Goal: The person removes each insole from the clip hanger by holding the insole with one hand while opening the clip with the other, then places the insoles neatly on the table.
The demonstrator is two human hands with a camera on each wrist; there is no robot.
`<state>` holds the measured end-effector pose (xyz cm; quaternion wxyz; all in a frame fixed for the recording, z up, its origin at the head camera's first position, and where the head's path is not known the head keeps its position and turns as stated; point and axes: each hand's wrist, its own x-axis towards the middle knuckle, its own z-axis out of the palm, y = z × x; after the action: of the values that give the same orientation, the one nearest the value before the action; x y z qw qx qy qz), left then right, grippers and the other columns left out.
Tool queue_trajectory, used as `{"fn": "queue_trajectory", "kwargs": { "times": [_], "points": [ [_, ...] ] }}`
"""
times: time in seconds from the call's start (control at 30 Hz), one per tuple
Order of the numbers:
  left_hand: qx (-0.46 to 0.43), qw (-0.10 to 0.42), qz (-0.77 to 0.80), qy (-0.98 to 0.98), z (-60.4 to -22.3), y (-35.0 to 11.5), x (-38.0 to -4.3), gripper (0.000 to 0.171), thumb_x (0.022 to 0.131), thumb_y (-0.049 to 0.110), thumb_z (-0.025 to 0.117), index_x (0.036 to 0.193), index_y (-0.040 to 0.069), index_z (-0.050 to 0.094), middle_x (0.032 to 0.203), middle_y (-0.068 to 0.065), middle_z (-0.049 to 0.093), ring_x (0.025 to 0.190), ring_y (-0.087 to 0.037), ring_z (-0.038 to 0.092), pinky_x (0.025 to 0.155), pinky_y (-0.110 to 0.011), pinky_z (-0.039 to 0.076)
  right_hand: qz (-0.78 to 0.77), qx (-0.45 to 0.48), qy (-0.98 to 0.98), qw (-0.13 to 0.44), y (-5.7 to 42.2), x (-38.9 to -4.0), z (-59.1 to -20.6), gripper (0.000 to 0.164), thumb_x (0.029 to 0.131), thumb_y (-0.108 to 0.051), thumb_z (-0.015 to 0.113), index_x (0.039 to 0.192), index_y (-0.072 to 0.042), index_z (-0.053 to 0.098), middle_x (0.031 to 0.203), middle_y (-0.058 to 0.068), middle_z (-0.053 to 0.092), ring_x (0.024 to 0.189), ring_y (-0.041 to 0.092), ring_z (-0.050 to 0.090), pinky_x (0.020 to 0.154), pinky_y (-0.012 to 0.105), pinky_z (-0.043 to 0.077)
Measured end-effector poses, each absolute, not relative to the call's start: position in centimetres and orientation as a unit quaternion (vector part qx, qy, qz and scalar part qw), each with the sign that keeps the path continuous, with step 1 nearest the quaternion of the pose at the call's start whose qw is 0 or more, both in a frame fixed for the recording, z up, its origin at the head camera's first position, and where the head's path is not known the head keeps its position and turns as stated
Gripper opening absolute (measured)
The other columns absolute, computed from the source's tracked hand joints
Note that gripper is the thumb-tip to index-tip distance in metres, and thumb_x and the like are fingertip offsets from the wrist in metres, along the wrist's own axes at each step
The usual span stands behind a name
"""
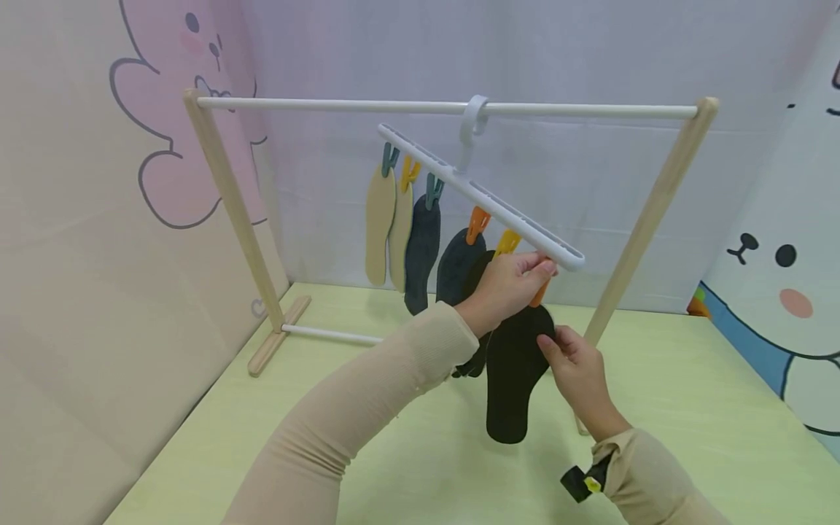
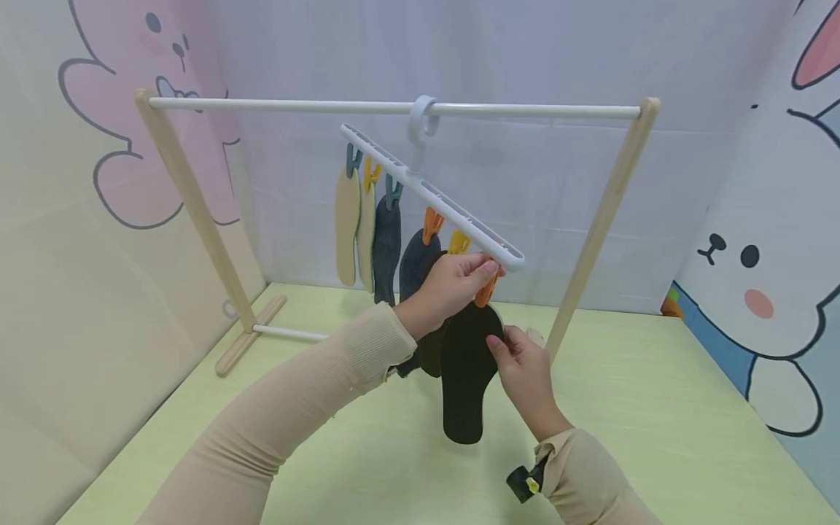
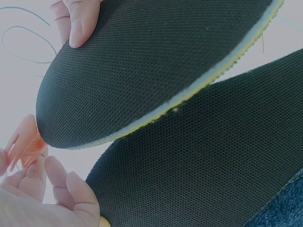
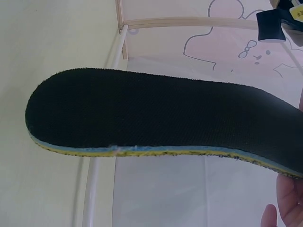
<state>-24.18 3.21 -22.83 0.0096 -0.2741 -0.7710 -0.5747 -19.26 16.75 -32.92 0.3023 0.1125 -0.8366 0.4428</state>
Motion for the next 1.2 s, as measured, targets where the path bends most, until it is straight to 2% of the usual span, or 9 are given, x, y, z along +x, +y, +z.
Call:
{"fn": "queue_trajectory", "kwargs": {
  "times": [0.17,0.37,0.53,0.73,0.83,1.0,1.2],
  "points": [
    [-0.270,0.011,-0.583,-0.767,-22.93,3.17,-24.22,0.028,0.100,0.017,0.053,0.118,0.001,0.066,0.105,-0.010,0.069,0.077,-0.010,0.051,0.065,-0.018,0.039,0.437,0.116,-0.837,0.307,16.70,-19.15,-33.02,0.006,0.091,0.000,0.063,0.087,0.005,0.064,0.067,0.005,0.060,0.061,0.001,0.045,0.056,0.017,0.037],
    [-0.252,0.014,-0.581,-0.774,-22.85,3.03,-24.28,0.028,0.100,0.020,0.053,0.115,0.002,0.067,0.102,-0.007,0.069,0.088,-0.011,0.056,0.076,-0.020,0.044,0.436,0.119,-0.837,0.309,16.64,-19.07,-33.09,0.007,0.091,0.001,0.062,0.085,0.005,0.064,0.065,0.001,0.057,0.060,0.002,0.044,0.055,0.018,0.036],
    [-0.245,0.008,-0.589,-0.770,-22.81,2.97,-24.27,0.028,0.100,0.021,0.052,0.113,0.002,0.068,0.099,-0.006,0.068,0.086,-0.011,0.053,0.073,-0.021,0.042,0.445,0.111,-0.834,0.306,16.63,-18.99,-33.15,0.008,0.091,0.003,0.061,0.084,0.005,0.063,0.063,-0.005,0.052,0.058,0.003,0.042,0.055,0.020,0.035],
    [-0.238,0.003,-0.590,-0.772,-22.85,2.96,-24.26,0.030,0.101,0.024,0.050,0.117,0.003,0.066,0.097,-0.005,0.067,0.087,-0.011,0.054,0.076,-0.022,0.043,0.451,0.109,-0.835,0.295,16.53,-18.79,-33.01,0.008,0.092,0.001,0.060,0.085,0.004,0.063,0.064,-0.004,0.054,0.059,0.003,0.043,0.055,0.020,0.035],
    [-0.239,0.001,-0.594,-0.768,-22.84,2.99,-24.25,0.030,0.101,0.023,0.049,0.115,0.002,0.066,0.094,-0.007,0.066,0.082,-0.011,0.052,0.072,-0.022,0.042,0.451,0.103,-0.837,0.292,16.48,-18.72,-32.98,0.008,0.092,0.000,0.060,0.085,0.004,0.063,0.065,-0.003,0.055,0.060,0.003,0.043,0.055,0.020,0.036],
    [-0.246,0.000,-0.593,-0.767,-22.79,2.97,-24.11,0.029,0.102,0.023,0.048,0.105,0.000,0.065,0.079,-0.005,0.058,0.066,-0.012,0.044,0.060,-0.021,0.036,0.449,0.097,-0.839,0.292,16.48,-18.69,-33.05,0.009,0.092,0.000,0.060,0.085,0.004,0.063,0.065,-0.005,0.055,0.060,0.003,0.044,0.055,0.020,0.036],
    [-0.248,-0.001,-0.596,-0.764,-22.65,2.81,-23.86,0.028,0.102,0.022,0.048,0.103,-0.001,0.064,0.073,-0.002,0.053,0.062,-0.011,0.042,0.058,-0.020,0.036,0.450,0.091,-0.839,0.290,16.42,-18.63,-33.04,0.009,0.092,-0.001,0.061,0.085,0.004,0.063,0.066,-0.008,0.055,0.061,0.002,0.045,0.057,0.019,0.037]
  ]
}}
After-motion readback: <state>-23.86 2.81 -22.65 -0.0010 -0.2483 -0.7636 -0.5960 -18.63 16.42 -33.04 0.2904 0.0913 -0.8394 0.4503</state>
